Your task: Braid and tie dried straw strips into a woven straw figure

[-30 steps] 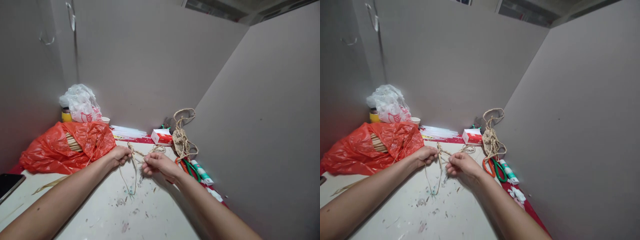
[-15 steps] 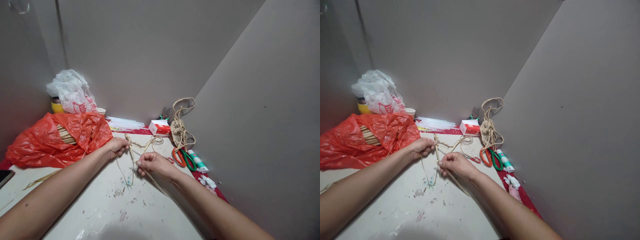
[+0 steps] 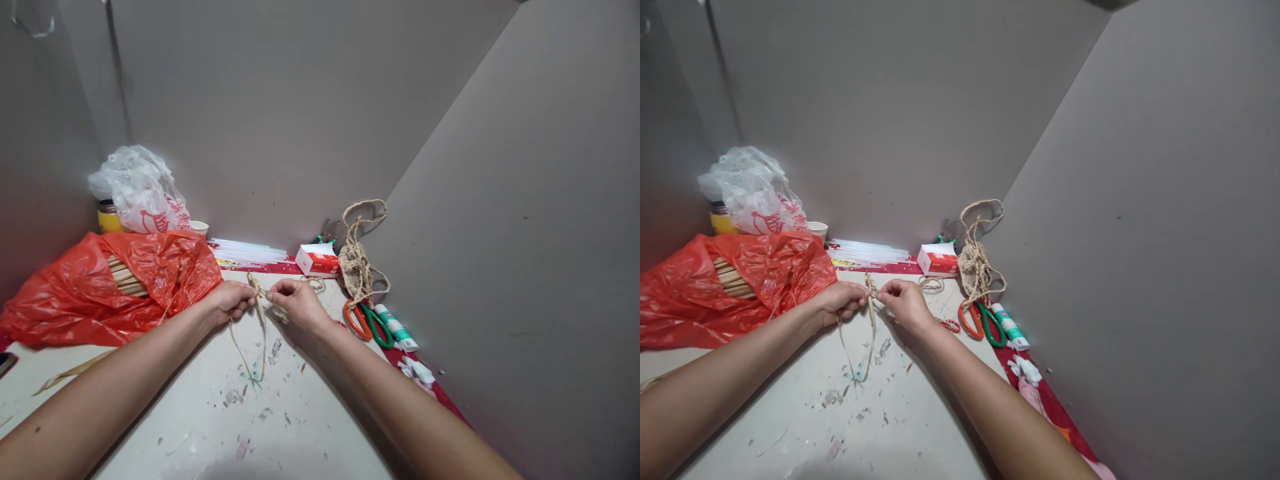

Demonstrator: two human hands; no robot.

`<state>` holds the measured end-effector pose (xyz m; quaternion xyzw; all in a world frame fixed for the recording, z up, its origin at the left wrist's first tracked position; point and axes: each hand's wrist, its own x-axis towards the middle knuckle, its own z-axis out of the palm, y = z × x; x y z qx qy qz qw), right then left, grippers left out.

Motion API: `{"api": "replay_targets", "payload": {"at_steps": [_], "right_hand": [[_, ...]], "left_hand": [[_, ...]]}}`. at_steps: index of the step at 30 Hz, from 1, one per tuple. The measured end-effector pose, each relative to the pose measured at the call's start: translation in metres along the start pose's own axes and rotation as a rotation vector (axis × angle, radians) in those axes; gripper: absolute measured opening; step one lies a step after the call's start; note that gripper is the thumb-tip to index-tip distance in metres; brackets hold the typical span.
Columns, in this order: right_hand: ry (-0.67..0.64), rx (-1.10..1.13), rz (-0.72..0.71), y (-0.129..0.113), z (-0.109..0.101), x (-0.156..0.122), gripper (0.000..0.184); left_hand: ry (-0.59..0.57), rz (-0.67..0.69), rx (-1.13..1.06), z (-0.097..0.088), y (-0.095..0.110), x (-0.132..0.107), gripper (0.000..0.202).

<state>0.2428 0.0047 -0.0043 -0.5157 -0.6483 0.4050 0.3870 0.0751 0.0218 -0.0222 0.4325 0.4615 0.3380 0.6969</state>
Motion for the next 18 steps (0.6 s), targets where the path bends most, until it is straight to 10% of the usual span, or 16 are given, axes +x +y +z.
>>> {"api": "replay_targets", "payload": {"at_steps": [18], "right_hand": [[-0.038, 0.223, 0.252, 0.006, 0.015, 0.009, 0.012]], "left_hand": [[-0.044, 0.013, -0.054, -0.003, -0.001, 0.001, 0.012]]}}
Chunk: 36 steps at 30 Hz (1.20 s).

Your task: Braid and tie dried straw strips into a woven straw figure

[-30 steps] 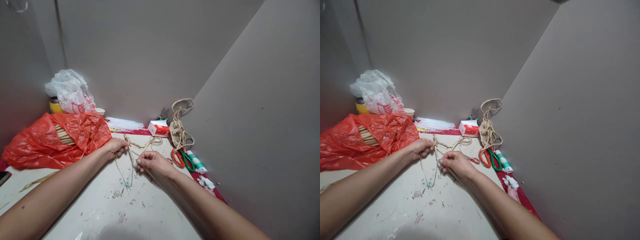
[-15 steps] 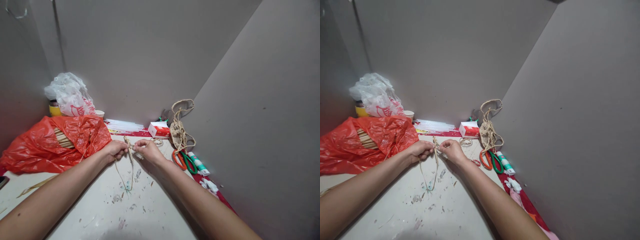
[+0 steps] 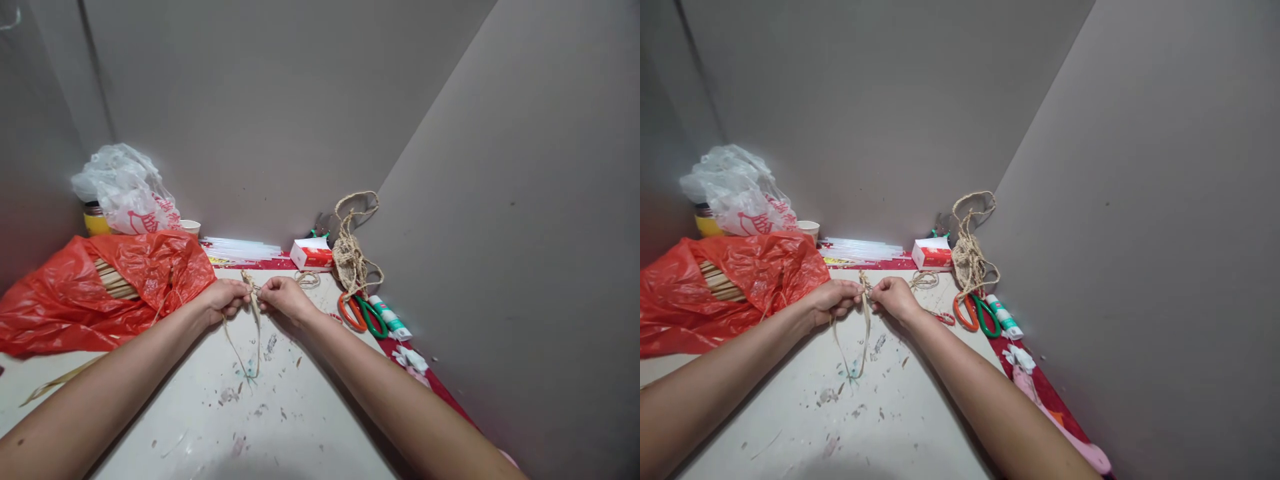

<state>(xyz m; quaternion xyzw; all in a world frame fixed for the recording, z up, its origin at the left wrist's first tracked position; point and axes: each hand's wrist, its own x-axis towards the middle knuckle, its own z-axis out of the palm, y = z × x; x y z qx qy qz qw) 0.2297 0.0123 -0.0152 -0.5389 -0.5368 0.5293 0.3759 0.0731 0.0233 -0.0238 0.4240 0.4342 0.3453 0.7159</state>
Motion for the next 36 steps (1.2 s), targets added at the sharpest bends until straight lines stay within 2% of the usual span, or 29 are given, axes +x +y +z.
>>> {"api": "replay_targets", "payload": {"at_steps": [3, 8, 13, 16, 19, 21, 25, 28, 30, 33, 36], "right_hand": [[0.024, -0.007, -0.016, 0.001, 0.001, 0.002, 0.014], [0.077, -0.110, -0.135, 0.007, 0.001, 0.008, 0.016], [0.126, -0.263, -0.249, 0.008, -0.001, 0.013, 0.011], [0.051, -0.200, -0.116, -0.001, -0.003, 0.008, 0.011], [-0.095, -0.137, 0.068, -0.013, -0.010, 0.001, 0.014], [-0.158, -0.178, 0.127, -0.020, -0.015, -0.003, 0.019], [-0.179, -0.214, 0.204, -0.025, -0.017, -0.008, 0.025], [-0.198, -0.085, 0.230, -0.022, -0.007, -0.011, 0.021], [-0.163, -0.037, 0.218, -0.015, 0.003, -0.013, 0.020], [-0.074, -0.121, 0.176, -0.003, 0.016, -0.015, 0.021], [-0.001, -0.333, 0.082, 0.005, 0.022, -0.015, 0.024]], "left_hand": [[0.015, 0.001, -0.001, 0.000, 0.000, 0.000, 0.013], [0.032, 0.010, 0.020, 0.001, 0.000, 0.000, 0.013], [0.118, 0.028, 0.143, 0.008, -0.003, -0.002, 0.017], [0.172, 0.086, 0.224, 0.011, -0.007, -0.002, 0.020], [0.203, 0.109, 0.262, 0.013, -0.011, 0.000, 0.018], [0.212, 0.112, 0.255, 0.013, -0.012, 0.000, 0.016], [0.218, 0.115, 0.245, 0.016, -0.012, 0.000, 0.014], [0.216, 0.135, 0.244, 0.017, -0.011, -0.001, 0.012], [0.209, 0.152, 0.233, 0.017, -0.012, -0.001, 0.011], [0.203, 0.157, 0.211, 0.017, -0.012, -0.002, 0.010], [0.188, 0.135, 0.167, 0.019, -0.010, -0.004, 0.012]]}}
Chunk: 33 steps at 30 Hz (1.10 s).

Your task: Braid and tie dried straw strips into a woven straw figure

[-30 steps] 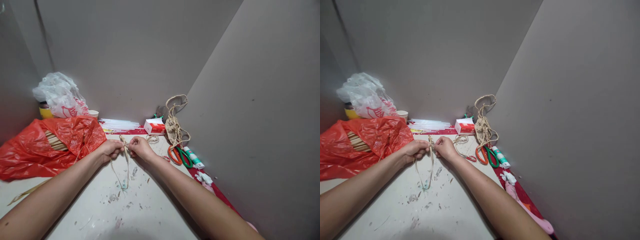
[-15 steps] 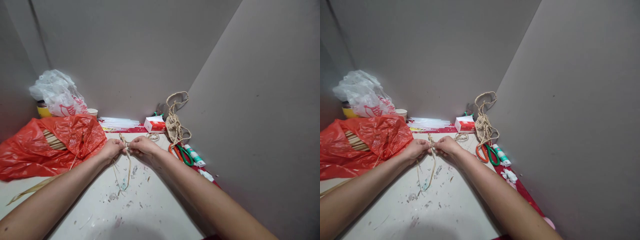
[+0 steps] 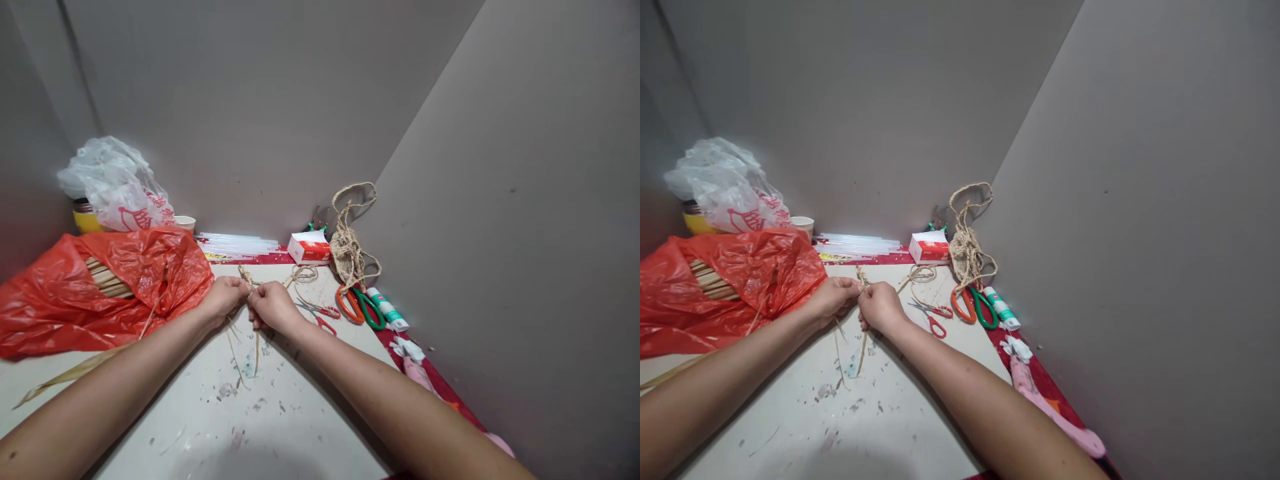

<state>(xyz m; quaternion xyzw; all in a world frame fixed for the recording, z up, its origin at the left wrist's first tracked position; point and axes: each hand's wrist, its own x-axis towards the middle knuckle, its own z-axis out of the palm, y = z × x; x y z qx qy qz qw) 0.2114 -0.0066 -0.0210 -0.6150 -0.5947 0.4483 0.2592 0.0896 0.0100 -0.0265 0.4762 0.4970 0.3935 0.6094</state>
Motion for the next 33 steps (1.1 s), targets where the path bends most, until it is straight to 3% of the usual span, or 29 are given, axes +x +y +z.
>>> {"api": "replay_targets", "payload": {"at_steps": [4, 8, 10, 12, 14, 15, 19, 21, 27, 29, 33], "right_hand": [[0.124, -0.349, -0.133, -0.002, 0.000, -0.001, 0.023], [0.176, -0.536, -0.185, -0.013, -0.001, -0.011, 0.020], [0.101, -0.574, -0.235, -0.021, -0.004, -0.023, 0.021], [-0.069, -0.564, -0.328, -0.028, -0.012, -0.037, 0.023], [-0.237, -0.459, -0.400, -0.035, -0.025, -0.046, 0.027], [-0.259, -0.367, -0.399, -0.037, -0.033, -0.047, 0.029], [0.031, 0.066, -0.230, -0.035, -0.054, -0.030, 0.025], [0.070, 0.215, -0.094, -0.028, -0.051, -0.015, 0.020], [-0.253, 0.487, 0.105, -0.013, -0.024, 0.008, 0.021], [-0.329, 0.468, 0.127, -0.015, -0.022, 0.011, 0.024], [-0.353, 0.276, 0.111, -0.016, -0.027, 0.017, 0.032]], "left_hand": [[-0.020, -0.016, -0.022, 0.001, 0.003, -0.003, 0.011], [-0.004, -0.031, -0.035, 0.000, 0.002, -0.001, 0.009], [0.004, -0.053, -0.062, -0.003, 0.002, 0.001, 0.012], [-0.022, -0.078, -0.105, -0.006, 0.002, 0.004, 0.015], [-0.080, -0.099, -0.151, -0.010, 0.004, 0.006, 0.019], [-0.113, -0.109, -0.168, -0.012, 0.005, 0.006, 0.019], [-0.188, -0.146, -0.197, -0.018, 0.009, 0.009, 0.018], [-0.195, -0.160, -0.212, -0.020, 0.009, 0.009, 0.018], [-0.221, -0.152, -0.214, -0.020, 0.009, 0.009, 0.013], [-0.225, -0.142, -0.197, -0.021, 0.009, 0.009, 0.012], [-0.207, -0.138, -0.135, -0.020, 0.008, 0.009, 0.016]]}}
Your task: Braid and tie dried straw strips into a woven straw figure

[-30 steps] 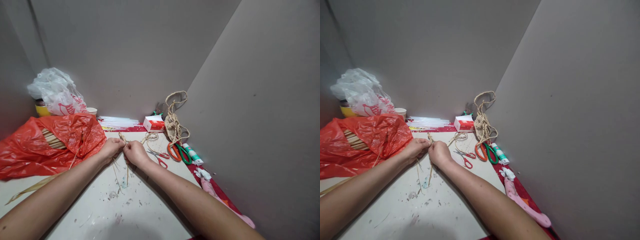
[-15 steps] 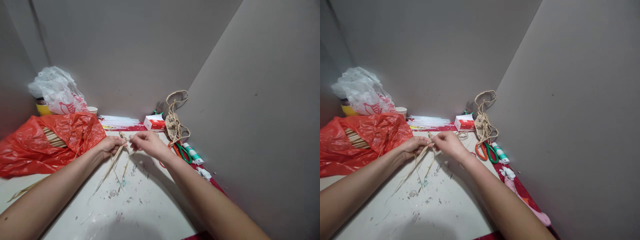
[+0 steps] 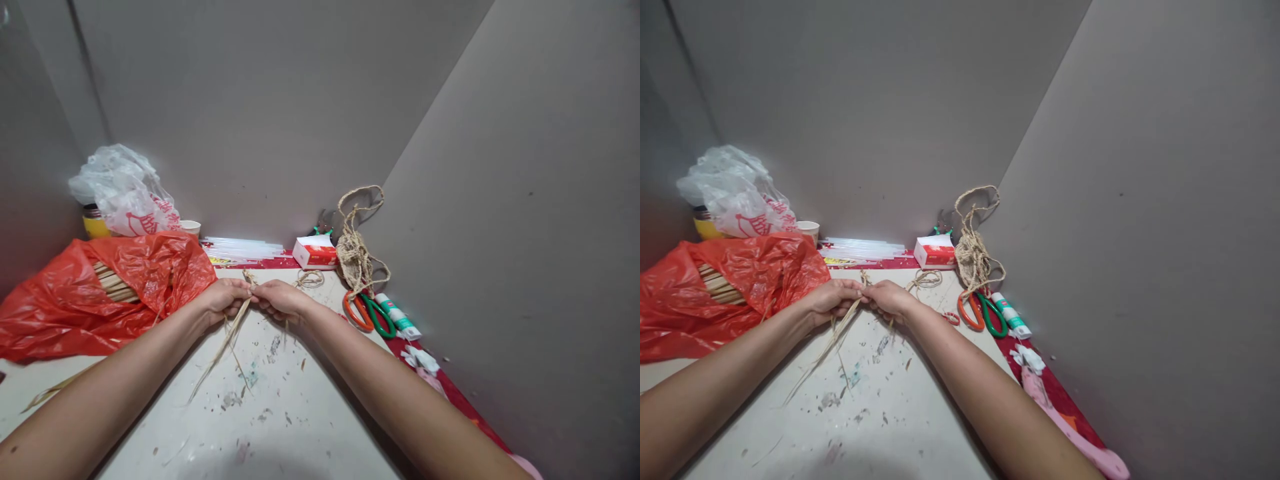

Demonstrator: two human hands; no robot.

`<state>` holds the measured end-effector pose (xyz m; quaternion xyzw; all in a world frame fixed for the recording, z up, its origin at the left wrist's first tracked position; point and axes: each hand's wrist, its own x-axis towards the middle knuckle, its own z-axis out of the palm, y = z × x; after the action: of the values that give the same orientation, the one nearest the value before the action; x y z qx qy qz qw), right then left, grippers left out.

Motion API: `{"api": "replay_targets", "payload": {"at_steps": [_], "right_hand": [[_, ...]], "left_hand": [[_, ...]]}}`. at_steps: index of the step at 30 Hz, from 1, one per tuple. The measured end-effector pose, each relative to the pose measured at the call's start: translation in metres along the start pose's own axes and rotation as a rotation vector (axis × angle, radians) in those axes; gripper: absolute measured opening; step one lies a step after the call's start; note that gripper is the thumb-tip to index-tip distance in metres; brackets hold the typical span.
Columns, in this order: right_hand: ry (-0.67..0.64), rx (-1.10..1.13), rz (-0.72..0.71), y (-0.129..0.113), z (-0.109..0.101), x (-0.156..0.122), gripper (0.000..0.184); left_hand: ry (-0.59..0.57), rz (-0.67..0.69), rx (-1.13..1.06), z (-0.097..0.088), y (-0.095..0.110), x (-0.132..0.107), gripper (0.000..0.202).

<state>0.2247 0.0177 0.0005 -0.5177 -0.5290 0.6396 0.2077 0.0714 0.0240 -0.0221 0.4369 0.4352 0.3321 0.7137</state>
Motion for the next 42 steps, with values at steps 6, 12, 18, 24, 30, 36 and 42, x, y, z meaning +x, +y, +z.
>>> {"api": "replay_targets", "payload": {"at_steps": [6, 12, 18, 24, 30, 36, 42], "right_hand": [[-0.154, -0.029, 0.112, 0.003, -0.013, 0.008, 0.036], [-0.269, 0.166, 0.152, 0.004, -0.013, 0.009, 0.025], [-0.094, 0.236, 0.081, 0.008, 0.000, 0.009, 0.023], [0.131, 0.167, -0.009, 0.012, 0.017, 0.007, 0.017], [0.153, 0.217, -0.026, 0.011, 0.020, 0.003, 0.012], [0.117, 0.300, 0.000, 0.012, 0.016, 0.001, 0.019], [0.078, 0.325, -0.010, 0.014, 0.013, 0.001, 0.019]], "left_hand": [[0.049, 0.025, 0.088, 0.003, 0.004, -0.004, 0.017], [0.109, 0.150, 0.254, 0.006, 0.005, -0.008, 0.012], [0.114, 0.295, 0.515, 0.000, 0.000, -0.002, 0.013], [0.011, 0.221, 0.640, 0.005, 0.017, -0.017, 0.010], [0.036, 0.149, 0.546, 0.015, 0.015, -0.024, 0.010], [0.126, 0.269, 0.554, 0.025, -0.011, -0.017, 0.011], [0.093, 0.196, 0.398, 0.034, -0.004, -0.023, 0.014]]}}
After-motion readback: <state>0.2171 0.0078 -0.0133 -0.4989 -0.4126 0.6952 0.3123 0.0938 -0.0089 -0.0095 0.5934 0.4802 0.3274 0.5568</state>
